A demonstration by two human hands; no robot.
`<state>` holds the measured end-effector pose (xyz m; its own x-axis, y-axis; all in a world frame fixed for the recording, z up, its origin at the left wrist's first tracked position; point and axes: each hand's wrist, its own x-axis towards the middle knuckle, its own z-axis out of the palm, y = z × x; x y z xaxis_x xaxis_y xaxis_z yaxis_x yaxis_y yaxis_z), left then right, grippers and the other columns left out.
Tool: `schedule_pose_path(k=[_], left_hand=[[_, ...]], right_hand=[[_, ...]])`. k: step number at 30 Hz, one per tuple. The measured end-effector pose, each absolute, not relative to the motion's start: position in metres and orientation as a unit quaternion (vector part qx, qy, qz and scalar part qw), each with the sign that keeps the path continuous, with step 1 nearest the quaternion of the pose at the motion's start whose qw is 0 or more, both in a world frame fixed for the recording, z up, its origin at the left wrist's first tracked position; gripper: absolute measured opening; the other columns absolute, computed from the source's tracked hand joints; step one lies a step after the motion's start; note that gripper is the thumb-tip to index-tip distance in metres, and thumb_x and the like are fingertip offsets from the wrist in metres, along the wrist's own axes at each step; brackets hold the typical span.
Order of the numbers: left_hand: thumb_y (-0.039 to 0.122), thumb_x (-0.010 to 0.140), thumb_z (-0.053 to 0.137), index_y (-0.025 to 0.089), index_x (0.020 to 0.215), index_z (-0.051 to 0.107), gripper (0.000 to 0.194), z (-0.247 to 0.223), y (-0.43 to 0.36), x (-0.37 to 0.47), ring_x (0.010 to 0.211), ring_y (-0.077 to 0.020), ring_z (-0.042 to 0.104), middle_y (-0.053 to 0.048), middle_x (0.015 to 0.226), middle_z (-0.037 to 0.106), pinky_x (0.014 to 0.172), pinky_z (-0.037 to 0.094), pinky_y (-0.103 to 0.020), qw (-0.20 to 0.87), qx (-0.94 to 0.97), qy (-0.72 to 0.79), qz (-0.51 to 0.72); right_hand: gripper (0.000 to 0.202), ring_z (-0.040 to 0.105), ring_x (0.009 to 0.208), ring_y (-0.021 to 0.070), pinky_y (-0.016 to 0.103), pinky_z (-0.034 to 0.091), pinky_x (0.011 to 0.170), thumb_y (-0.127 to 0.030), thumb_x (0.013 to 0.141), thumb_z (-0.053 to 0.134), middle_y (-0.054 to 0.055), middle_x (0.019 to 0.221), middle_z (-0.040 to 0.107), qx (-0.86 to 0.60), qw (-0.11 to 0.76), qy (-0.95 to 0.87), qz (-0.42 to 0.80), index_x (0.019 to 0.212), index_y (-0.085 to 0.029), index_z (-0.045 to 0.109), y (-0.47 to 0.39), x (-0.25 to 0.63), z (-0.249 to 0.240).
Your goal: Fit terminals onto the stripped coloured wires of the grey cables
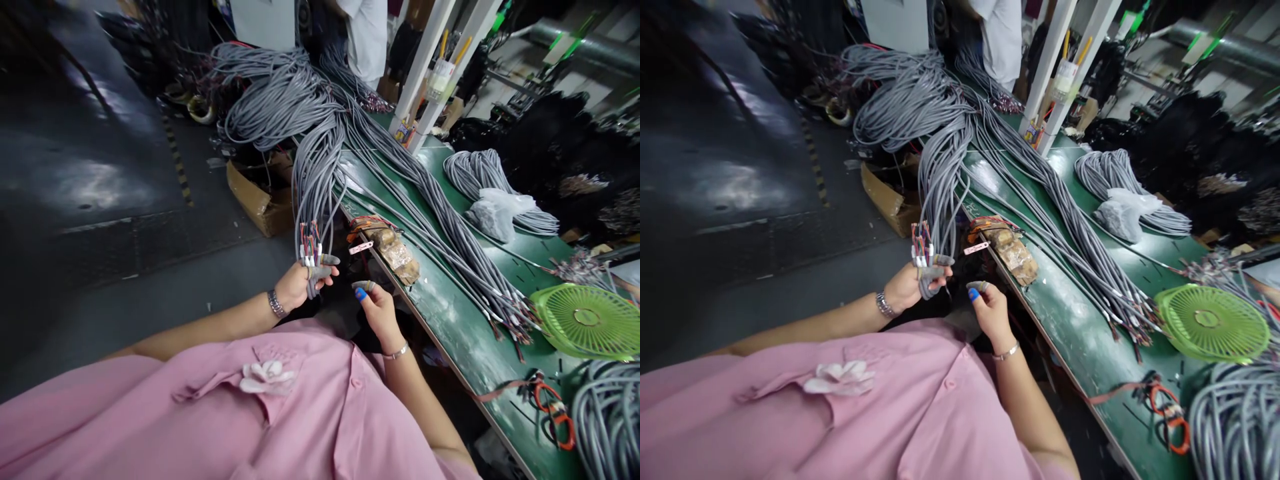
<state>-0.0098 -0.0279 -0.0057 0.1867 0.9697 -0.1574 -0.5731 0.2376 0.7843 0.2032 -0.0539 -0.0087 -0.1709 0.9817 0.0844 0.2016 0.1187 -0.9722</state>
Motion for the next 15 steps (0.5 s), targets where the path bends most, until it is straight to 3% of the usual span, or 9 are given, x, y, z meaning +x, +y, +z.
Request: schedule_pose_path(k=[5, 11, 15], left_hand=[[0.008, 0.066, 0.069, 0.007, 0.098, 0.071, 0.032, 0.010, -0.034, -0.024, 0.060, -0.0123, 0.065, -0.011, 0.083, 0.073, 0.045, 0.043, -0.017, 0.737, 0.240, 0.287, 0.563], [0.009, 0.067, 0.061, 0.007, 0.097, 0.071, 0.032, 0.024, -0.042, -0.052, 0.063, -0.0158, 0.066, -0.012, 0.082, 0.073, 0.046, 0.046, -0.020, 0.728, 0.197, 0.262, 0.602], [0.010, 0.067, 0.062, 0.007, 0.098, 0.071, 0.032, 0.026, -0.048, -0.059, 0.062, -0.0149, 0.064, -0.011, 0.081, 0.071, 0.046, 0.046, -0.020, 0.731, 0.204, 0.259, 0.598]], right_hand=[[0.020, 0.065, 0.090, 0.0190, 0.032, 0.050, 0.085, -0.029, 0.087, 0.059, 0.006, 0.096, 0.071, -0.434, 0.395, -0.681, 0.439, 0.101, -0.020, 0.071, -0.049, 0.184, 0.008], [0.022, 0.064, 0.090, 0.0183, 0.033, 0.050, 0.084, -0.021, 0.084, 0.059, 0.005, 0.097, 0.070, -0.429, 0.323, -0.740, 0.405, 0.103, -0.021, 0.070, -0.037, 0.171, -0.007], [0.041, 0.061, 0.093, 0.0171, 0.032, 0.048, 0.085, -0.013, 0.080, 0.061, 0.006, 0.118, 0.063, -0.386, 0.269, -0.811, 0.348, 0.120, -0.023, 0.061, -0.035, 0.151, -0.012]])
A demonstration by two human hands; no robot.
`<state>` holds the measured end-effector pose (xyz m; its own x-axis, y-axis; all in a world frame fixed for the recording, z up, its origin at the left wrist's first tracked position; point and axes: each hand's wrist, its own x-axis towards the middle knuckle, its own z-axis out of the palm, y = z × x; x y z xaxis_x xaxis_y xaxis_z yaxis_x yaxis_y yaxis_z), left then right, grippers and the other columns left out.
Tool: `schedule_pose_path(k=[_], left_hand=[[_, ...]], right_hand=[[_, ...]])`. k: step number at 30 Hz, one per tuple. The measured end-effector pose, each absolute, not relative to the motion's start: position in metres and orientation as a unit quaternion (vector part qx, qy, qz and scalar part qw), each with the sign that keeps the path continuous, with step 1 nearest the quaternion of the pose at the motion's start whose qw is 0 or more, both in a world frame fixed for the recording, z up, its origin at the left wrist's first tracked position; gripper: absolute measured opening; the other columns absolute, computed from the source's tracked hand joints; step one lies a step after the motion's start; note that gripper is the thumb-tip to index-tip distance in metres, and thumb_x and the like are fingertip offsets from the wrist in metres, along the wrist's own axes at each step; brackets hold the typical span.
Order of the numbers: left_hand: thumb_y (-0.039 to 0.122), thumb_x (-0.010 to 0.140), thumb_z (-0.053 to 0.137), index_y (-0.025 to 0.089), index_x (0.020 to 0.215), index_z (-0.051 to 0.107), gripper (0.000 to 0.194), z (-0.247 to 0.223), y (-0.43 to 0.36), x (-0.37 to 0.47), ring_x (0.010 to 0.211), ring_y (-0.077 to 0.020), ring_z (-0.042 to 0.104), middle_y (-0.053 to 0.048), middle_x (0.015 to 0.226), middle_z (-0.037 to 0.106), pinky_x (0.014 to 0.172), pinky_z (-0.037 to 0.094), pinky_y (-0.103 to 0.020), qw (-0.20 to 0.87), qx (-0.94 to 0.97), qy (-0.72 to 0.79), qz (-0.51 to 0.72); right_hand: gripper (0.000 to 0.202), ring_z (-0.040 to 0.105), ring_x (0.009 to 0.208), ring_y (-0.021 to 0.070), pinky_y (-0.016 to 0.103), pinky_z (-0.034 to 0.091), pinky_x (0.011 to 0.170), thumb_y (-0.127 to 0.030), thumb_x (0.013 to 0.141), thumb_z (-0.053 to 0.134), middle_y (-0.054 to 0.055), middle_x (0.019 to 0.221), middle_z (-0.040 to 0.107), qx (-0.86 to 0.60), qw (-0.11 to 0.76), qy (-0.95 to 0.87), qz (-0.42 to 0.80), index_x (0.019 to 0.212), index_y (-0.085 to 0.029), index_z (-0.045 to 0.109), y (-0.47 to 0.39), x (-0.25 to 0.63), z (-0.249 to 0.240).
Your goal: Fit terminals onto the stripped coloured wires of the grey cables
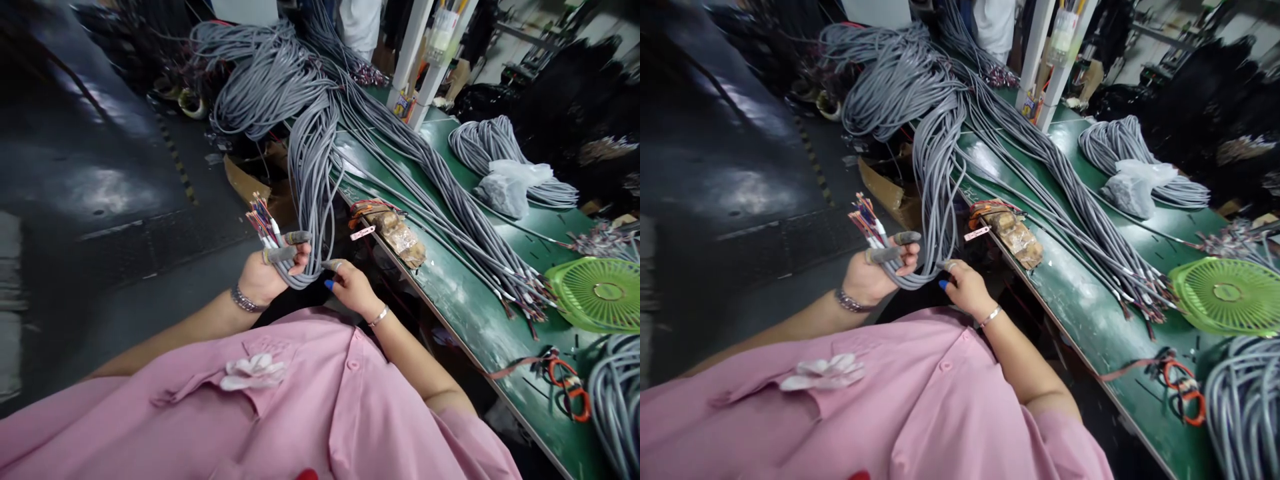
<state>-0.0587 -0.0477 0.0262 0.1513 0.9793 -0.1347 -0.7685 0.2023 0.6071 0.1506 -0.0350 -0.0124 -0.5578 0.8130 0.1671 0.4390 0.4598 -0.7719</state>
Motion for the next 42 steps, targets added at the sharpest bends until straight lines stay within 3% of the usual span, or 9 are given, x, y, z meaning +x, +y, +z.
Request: schedule_pose_path(k=[7, 13, 17, 20, 23, 28, 35, 39, 42], left_hand=[[0.011, 0.069, 0.068, 0.007, 0.097, 0.072, 0.028, 0.022, -0.048, -0.055, 0.061, -0.0141, 0.064, -0.010, 0.079, 0.071, 0.047, 0.046, -0.019, 0.732, 0.272, 0.259, 0.569], [0.013, 0.073, 0.073, 0.011, 0.100, 0.072, 0.027, 0.011, -0.048, -0.062, 0.078, -0.0195, 0.070, -0.010, 0.088, 0.074, 0.075, 0.057, -0.031, 0.715, 0.296, 0.317, 0.548], [0.017, 0.072, 0.075, 0.010, 0.097, 0.072, 0.026, 0.004, -0.047, -0.078, 0.082, -0.0238, 0.071, -0.015, 0.095, 0.074, 0.062, 0.057, -0.027, 0.704, 0.319, 0.376, 0.512], [0.020, 0.074, 0.074, 0.009, 0.097, 0.072, 0.026, 0.001, -0.042, -0.093, 0.053, -0.0124, 0.063, -0.013, 0.083, 0.074, 0.039, 0.042, -0.016, 0.671, 0.334, 0.390, 0.535], [0.024, 0.074, 0.072, 0.008, 0.093, 0.073, 0.025, 0.004, -0.032, -0.098, 0.039, -0.0033, 0.047, -0.012, 0.082, 0.074, 0.036, 0.036, -0.015, 0.641, 0.307, 0.357, 0.606], [0.024, 0.071, 0.075, 0.011, 0.088, 0.073, 0.021, 0.019, -0.019, -0.070, 0.056, -0.0108, 0.062, -0.016, 0.096, 0.073, 0.036, 0.033, -0.014, 0.652, 0.297, 0.329, 0.615], [0.030, 0.070, 0.077, 0.012, 0.079, 0.070, 0.021, 0.022, -0.015, -0.038, 0.040, -0.0057, 0.048, -0.005, 0.063, 0.068, 0.036, 0.030, -0.016, 0.654, 0.340, 0.379, 0.559], [0.031, 0.068, 0.077, 0.011, 0.068, 0.069, 0.021, 0.016, -0.023, -0.026, 0.037, -0.0058, 0.041, -0.004, 0.053, 0.063, 0.036, 0.028, -0.018, 0.647, 0.412, 0.432, 0.475], [0.031, 0.068, 0.076, 0.012, 0.061, 0.068, 0.022, 0.013, -0.029, -0.015, 0.036, -0.0060, 0.037, -0.002, 0.047, 0.058, 0.037, 0.026, -0.019, 0.633, 0.482, 0.451, 0.405]], right_hand=[[0.014, 0.057, 0.088, 0.0183, 0.028, 0.043, 0.079, -0.012, 0.081, 0.058, 0.005, 0.094, 0.063, -0.347, 0.146, -0.904, 0.204, 0.093, -0.020, 0.062, -0.031, 0.126, -0.015], [0.006, 0.054, 0.082, 0.0195, 0.029, 0.040, 0.073, -0.024, 0.086, 0.059, 0.005, 0.085, 0.061, -0.423, 0.180, -0.881, 0.116, 0.090, -0.020, 0.060, -0.032, 0.141, -0.018], [0.011, 0.054, 0.083, 0.0204, 0.030, 0.041, 0.074, -0.021, 0.088, 0.054, 0.006, 0.089, 0.062, -0.443, 0.200, -0.867, 0.105, 0.096, -0.020, 0.061, -0.032, 0.156, -0.019], [0.012, 0.055, 0.082, 0.0202, 0.030, 0.042, 0.073, -0.021, 0.090, 0.050, 0.007, 0.087, 0.062, -0.473, 0.231, -0.841, 0.121, 0.094, -0.019, 0.061, -0.031, 0.165, -0.026], [0.014, 0.056, 0.082, 0.0191, 0.029, 0.043, 0.074, -0.021, 0.092, 0.049, 0.006, 0.088, 0.062, -0.471, 0.251, -0.831, 0.158, 0.097, -0.019, 0.061, -0.030, 0.166, -0.037], [0.015, 0.059, 0.084, 0.0185, 0.028, 0.046, 0.077, -0.022, 0.090, 0.052, 0.006, 0.090, 0.065, -0.448, 0.239, -0.839, 0.197, 0.099, -0.021, 0.064, -0.031, 0.158, -0.049], [0.031, 0.061, 0.101, 0.0188, 0.030, 0.047, 0.091, -0.012, 0.084, 0.056, 0.007, 0.111, 0.067, -0.416, 0.221, -0.843, 0.261, 0.112, -0.023, 0.064, -0.034, 0.159, -0.054], [0.040, 0.060, 0.106, 0.0189, 0.033, 0.047, 0.095, -0.007, 0.081, 0.052, 0.008, 0.117, 0.064, -0.405, 0.288, -0.798, 0.342, 0.116, -0.022, 0.062, -0.034, 0.166, -0.044], [0.026, 0.062, 0.084, 0.0160, 0.030, 0.052, 0.079, -0.022, 0.090, 0.049, 0.006, 0.100, 0.067, -0.434, 0.368, -0.693, 0.443, 0.111, -0.021, 0.064, -0.033, 0.172, -0.027]])
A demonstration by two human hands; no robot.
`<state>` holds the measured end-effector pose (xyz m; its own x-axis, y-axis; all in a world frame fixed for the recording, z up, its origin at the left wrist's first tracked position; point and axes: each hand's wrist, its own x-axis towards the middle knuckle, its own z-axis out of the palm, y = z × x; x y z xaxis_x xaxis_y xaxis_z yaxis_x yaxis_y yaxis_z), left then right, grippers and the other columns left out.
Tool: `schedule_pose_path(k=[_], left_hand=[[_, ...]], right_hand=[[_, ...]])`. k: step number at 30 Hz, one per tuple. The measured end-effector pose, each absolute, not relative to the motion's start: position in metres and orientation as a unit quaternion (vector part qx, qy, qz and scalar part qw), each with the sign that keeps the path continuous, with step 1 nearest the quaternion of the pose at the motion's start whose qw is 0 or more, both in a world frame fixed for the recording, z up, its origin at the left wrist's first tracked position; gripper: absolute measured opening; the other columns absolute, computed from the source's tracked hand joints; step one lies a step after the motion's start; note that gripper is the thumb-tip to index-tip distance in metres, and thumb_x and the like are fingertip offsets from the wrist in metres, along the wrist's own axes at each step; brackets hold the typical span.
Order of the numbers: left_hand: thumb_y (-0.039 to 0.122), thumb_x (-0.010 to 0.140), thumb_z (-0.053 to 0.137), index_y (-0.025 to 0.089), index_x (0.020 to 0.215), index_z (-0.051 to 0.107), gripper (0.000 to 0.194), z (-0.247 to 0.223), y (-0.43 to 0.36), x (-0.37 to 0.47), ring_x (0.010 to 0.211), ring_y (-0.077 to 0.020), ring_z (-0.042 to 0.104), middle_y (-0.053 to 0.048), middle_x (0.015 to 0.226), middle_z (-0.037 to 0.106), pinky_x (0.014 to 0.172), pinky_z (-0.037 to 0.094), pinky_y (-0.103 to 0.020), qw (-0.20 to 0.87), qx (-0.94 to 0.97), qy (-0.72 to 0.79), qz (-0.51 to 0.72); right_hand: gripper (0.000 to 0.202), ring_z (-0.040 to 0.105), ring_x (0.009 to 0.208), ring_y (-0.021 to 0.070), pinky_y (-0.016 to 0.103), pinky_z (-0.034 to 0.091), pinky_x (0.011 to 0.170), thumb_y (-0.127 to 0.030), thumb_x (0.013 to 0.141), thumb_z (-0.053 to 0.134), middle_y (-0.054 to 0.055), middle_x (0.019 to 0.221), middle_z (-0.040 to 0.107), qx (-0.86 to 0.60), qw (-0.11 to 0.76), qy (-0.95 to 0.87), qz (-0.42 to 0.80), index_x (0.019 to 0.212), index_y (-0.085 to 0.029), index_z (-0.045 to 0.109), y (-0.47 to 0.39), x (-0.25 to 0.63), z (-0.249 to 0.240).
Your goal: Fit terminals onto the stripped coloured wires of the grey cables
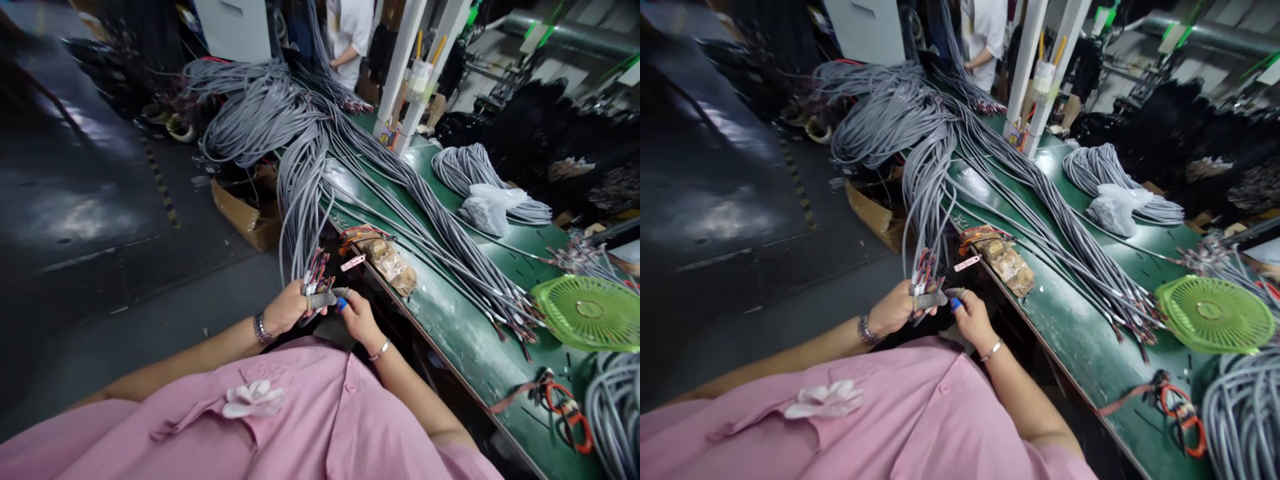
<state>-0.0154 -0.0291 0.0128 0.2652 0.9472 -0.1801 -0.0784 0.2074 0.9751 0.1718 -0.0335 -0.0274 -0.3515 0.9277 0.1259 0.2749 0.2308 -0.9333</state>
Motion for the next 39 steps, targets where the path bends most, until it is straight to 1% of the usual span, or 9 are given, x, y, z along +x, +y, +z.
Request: schedule_pose_path(k=[4, 8, 11, 14, 17, 22, 25, 31, 39], left_hand=[[0.031, 0.069, 0.073, 0.014, 0.056, 0.064, 0.023, 0.012, -0.033, -0.003, 0.036, -0.0069, 0.036, 0.003, 0.042, 0.051, 0.037, 0.024, -0.021, 0.616, 0.533, 0.479, 0.326], [0.025, 0.067, 0.073, 0.014, 0.060, 0.065, 0.016, 0.014, -0.031, 0.004, 0.040, -0.0085, 0.041, 0.003, 0.044, 0.053, 0.041, 0.028, -0.021, 0.580, 0.569, 0.500, 0.301], [0.020, 0.063, 0.077, 0.013, 0.072, 0.069, 0.014, 0.013, -0.026, 0.001, 0.049, -0.0096, 0.050, 0.001, 0.058, 0.063, 0.045, 0.034, -0.020, 0.608, 0.522, 0.477, 0.361], [0.017, 0.064, 0.078, 0.013, 0.095, 0.072, 0.032, 0.009, -0.018, -0.006, 0.060, -0.0113, 0.058, -0.007, 0.084, 0.072, 0.043, 0.034, -0.018, 0.662, 0.410, 0.442, 0.444], [0.016, 0.064, 0.078, 0.012, 0.101, 0.072, 0.038, 0.006, -0.014, -0.011, 0.069, -0.0144, 0.064, -0.012, 0.092, 0.073, 0.046, 0.039, -0.017, 0.707, 0.336, 0.417, 0.462], [0.025, 0.070, 0.078, 0.011, 0.080, 0.073, 0.018, 0.006, -0.021, -0.012, 0.064, -0.0144, 0.064, -0.008, 0.074, 0.072, 0.062, 0.050, -0.024, 0.743, 0.376, 0.378, 0.404], [0.037, 0.077, 0.072, 0.012, 0.076, 0.071, 0.026, 0.006, -0.026, -0.015, 0.063, -0.0173, 0.066, -0.010, 0.072, 0.072, 0.063, 0.053, -0.028, 0.753, 0.417, 0.373, 0.346], [0.044, 0.076, 0.071, 0.012, 0.062, 0.066, 0.035, 0.008, -0.026, -0.016, 0.043, -0.0136, 0.058, -0.007, 0.054, 0.065, 0.044, 0.047, -0.023, 0.700, 0.463, 0.443, 0.315], [0.038, 0.072, 0.074, 0.014, 0.067, 0.064, 0.027, 0.005, -0.030, -0.010, 0.042, -0.0122, 0.056, -0.004, 0.054, 0.064, 0.039, 0.042, -0.021, 0.689, 0.382, 0.468, 0.401]], right_hand=[[0.024, 0.057, 0.065, 0.0123, 0.024, 0.048, 0.059, -0.039, 0.084, 0.063, 0.002, 0.082, 0.065, -0.420, 0.417, -0.565, 0.574, 0.099, -0.020, 0.066, -0.033, 0.171, -0.005], [0.025, 0.056, 0.063, 0.0131, 0.026, 0.049, 0.062, -0.038, 0.071, 0.075, 0.000, 0.071, 0.062, -0.451, 0.462, -0.511, 0.568, 0.082, -0.018, 0.064, -0.032, 0.167, 0.005], [0.022, 0.057, 0.068, 0.0140, 0.028, 0.050, 0.069, -0.037, 0.073, 0.074, 0.001, 0.074, 0.064, -0.448, 0.479, -0.506, 0.560, 0.081, -0.019, 0.065, -0.032, 0.170, 0.008], [0.020, 0.057, 0.070, 0.0140, 0.028, 0.049, 0.070, -0.037, 0.075, 0.072, 0.001, 0.078, 0.065, -0.431, 0.485, -0.504, 0.569, 0.084, -0.019, 0.067, -0.032, 0.174, 0.008], [0.021, 0.058, 0.070, 0.0139, 0.028, 0.049, 0.068, -0.037, 0.074, 0.073, 0.001, 0.079, 0.066, -0.407, 0.484, -0.498, 0.594, 0.084, -0.020, 0.068, -0.032, 0.171, 0.009], [0.027, 0.056, 0.062, 0.0136, 0.028, 0.049, 0.060, -0.042, 0.070, 0.076, 0.000, 0.071, 0.064, -0.401, 0.467, -0.471, 0.632, 0.082, -0.020, 0.067, -0.028, 0.160, 0.013], [0.026, 0.051, 0.055, 0.0114, 0.026, 0.046, 0.055, -0.041, 0.071, 0.075, -0.001, 0.067, 0.062, -0.421, 0.454, -0.459, 0.637, 0.083, -0.020, 0.067, -0.025, 0.158, 0.015], [0.024, 0.048, 0.055, 0.0095, 0.023, 0.039, 0.053, -0.039, 0.073, 0.072, -0.002, 0.065, 0.059, -0.432, 0.439, -0.471, 0.632, 0.081, -0.018, 0.067, -0.019, 0.156, 0.014], [0.029, 0.043, 0.052, 0.0086, 0.023, 0.037, 0.049, -0.044, 0.069, 0.075, -0.004, 0.060, 0.055, -0.480, 0.461, -0.441, 0.602, 0.072, -0.018, 0.062, -0.020, 0.151, 0.014]])
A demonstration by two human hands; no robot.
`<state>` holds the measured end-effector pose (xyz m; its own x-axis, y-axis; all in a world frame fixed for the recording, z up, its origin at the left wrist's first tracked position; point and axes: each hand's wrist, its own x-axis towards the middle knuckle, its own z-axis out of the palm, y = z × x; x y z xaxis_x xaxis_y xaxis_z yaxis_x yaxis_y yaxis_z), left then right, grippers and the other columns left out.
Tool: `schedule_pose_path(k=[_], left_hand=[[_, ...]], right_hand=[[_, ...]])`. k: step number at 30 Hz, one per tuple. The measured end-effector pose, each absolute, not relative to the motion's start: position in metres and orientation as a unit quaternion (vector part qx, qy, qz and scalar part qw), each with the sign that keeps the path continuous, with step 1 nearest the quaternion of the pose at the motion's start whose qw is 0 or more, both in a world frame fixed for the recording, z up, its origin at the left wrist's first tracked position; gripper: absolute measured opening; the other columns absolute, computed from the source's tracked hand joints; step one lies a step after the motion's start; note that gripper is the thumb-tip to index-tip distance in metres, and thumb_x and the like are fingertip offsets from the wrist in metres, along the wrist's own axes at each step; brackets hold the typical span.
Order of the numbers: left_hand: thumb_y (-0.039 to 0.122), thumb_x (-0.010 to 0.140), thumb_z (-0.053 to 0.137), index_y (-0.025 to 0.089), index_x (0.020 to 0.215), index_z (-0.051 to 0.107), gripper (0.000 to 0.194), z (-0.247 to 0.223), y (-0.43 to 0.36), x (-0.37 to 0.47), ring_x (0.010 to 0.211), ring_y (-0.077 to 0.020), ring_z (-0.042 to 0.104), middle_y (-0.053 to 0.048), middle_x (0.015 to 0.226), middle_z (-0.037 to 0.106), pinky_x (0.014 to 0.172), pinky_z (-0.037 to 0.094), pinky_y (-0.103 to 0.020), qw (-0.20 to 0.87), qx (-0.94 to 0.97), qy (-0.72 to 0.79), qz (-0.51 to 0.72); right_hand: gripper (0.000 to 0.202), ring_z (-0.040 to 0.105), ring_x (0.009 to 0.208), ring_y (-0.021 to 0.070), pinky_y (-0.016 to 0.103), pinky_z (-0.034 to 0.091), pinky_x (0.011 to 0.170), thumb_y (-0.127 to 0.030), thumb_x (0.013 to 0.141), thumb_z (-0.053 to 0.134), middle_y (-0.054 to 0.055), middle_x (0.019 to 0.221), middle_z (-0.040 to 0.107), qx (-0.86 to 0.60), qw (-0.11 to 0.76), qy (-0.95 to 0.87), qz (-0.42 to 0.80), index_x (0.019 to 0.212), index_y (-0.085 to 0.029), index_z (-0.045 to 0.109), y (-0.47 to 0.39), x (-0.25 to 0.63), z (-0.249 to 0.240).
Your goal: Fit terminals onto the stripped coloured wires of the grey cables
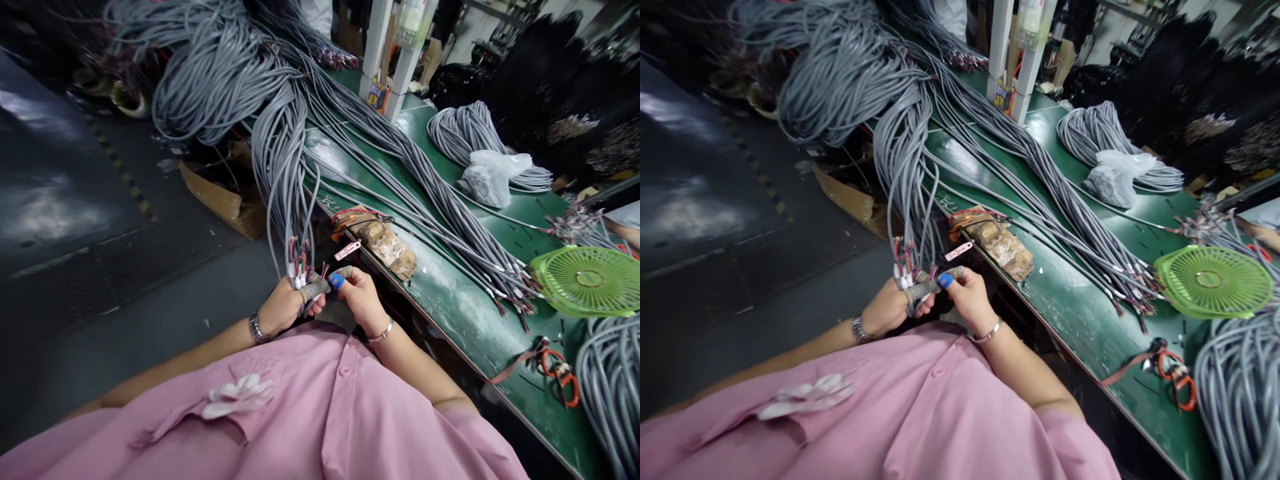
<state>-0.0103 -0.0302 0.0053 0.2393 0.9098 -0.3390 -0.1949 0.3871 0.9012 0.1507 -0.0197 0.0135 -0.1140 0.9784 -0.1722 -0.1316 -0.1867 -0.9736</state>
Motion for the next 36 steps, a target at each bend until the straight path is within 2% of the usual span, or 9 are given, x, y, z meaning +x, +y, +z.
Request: schedule_pose_path(k=[7, 13, 25, 31, 36], left_hand=[[0.039, 0.071, 0.074, 0.014, 0.067, 0.065, 0.027, 0.002, -0.029, -0.010, 0.041, -0.0107, 0.054, -0.003, 0.054, 0.063, 0.038, 0.039, -0.020, 0.668, 0.326, 0.494, 0.451], [0.033, 0.074, 0.071, 0.015, 0.061, 0.061, 0.025, -0.001, -0.030, -0.010, 0.040, -0.0100, 0.050, -0.001, 0.050, 0.059, 0.039, 0.037, -0.021, 0.666, 0.396, 0.465, 0.428], [0.035, 0.075, 0.070, 0.015, 0.065, 0.061, 0.024, 0.002, -0.028, -0.006, 0.041, -0.0096, 0.049, 0.000, 0.051, 0.059, 0.039, 0.037, -0.021, 0.683, 0.372, 0.455, 0.433], [0.036, 0.076, 0.070, 0.012, 0.062, 0.061, 0.029, 0.001, -0.028, -0.008, 0.039, -0.0102, 0.050, -0.002, 0.050, 0.059, 0.038, 0.036, -0.021, 0.701, 0.411, 0.435, 0.388], [0.036, 0.076, 0.070, 0.012, 0.068, 0.063, 0.026, -0.002, -0.028, -0.008, 0.039, -0.0105, 0.050, -0.002, 0.051, 0.060, 0.038, 0.036, -0.021, 0.703, 0.402, 0.439, 0.389]], right_hand=[[0.025, 0.045, 0.054, 0.0089, 0.023, 0.040, 0.051, -0.040, 0.068, 0.075, -0.002, 0.065, 0.059, -0.484, 0.492, -0.411, 0.595, 0.073, -0.018, 0.064, -0.023, 0.146, 0.007], [0.028, 0.046, 0.055, 0.0086, 0.022, 0.039, 0.050, -0.043, 0.072, 0.072, -0.003, 0.067, 0.057, -0.462, 0.451, -0.451, 0.616, 0.083, -0.018, 0.064, -0.017, 0.144, 0.015], [0.027, 0.046, 0.054, 0.0084, 0.022, 0.038, 0.050, -0.041, 0.070, 0.075, -0.002, 0.064, 0.059, -0.475, 0.485, -0.397, 0.617, 0.074, -0.017, 0.064, -0.019, 0.146, 0.008], [0.033, 0.051, 0.057, 0.0089, 0.021, 0.037, 0.051, -0.041, 0.069, 0.077, -0.001, 0.070, 0.062, -0.435, 0.422, -0.428, 0.670, 0.089, -0.017, 0.069, -0.014, 0.150, 0.017], [0.027, 0.048, 0.054, 0.0079, 0.022, 0.036, 0.051, -0.039, 0.067, 0.078, -0.003, 0.064, 0.059, -0.437, 0.455, -0.407, 0.661, 0.079, -0.017, 0.067, -0.014, 0.148, 0.013]])
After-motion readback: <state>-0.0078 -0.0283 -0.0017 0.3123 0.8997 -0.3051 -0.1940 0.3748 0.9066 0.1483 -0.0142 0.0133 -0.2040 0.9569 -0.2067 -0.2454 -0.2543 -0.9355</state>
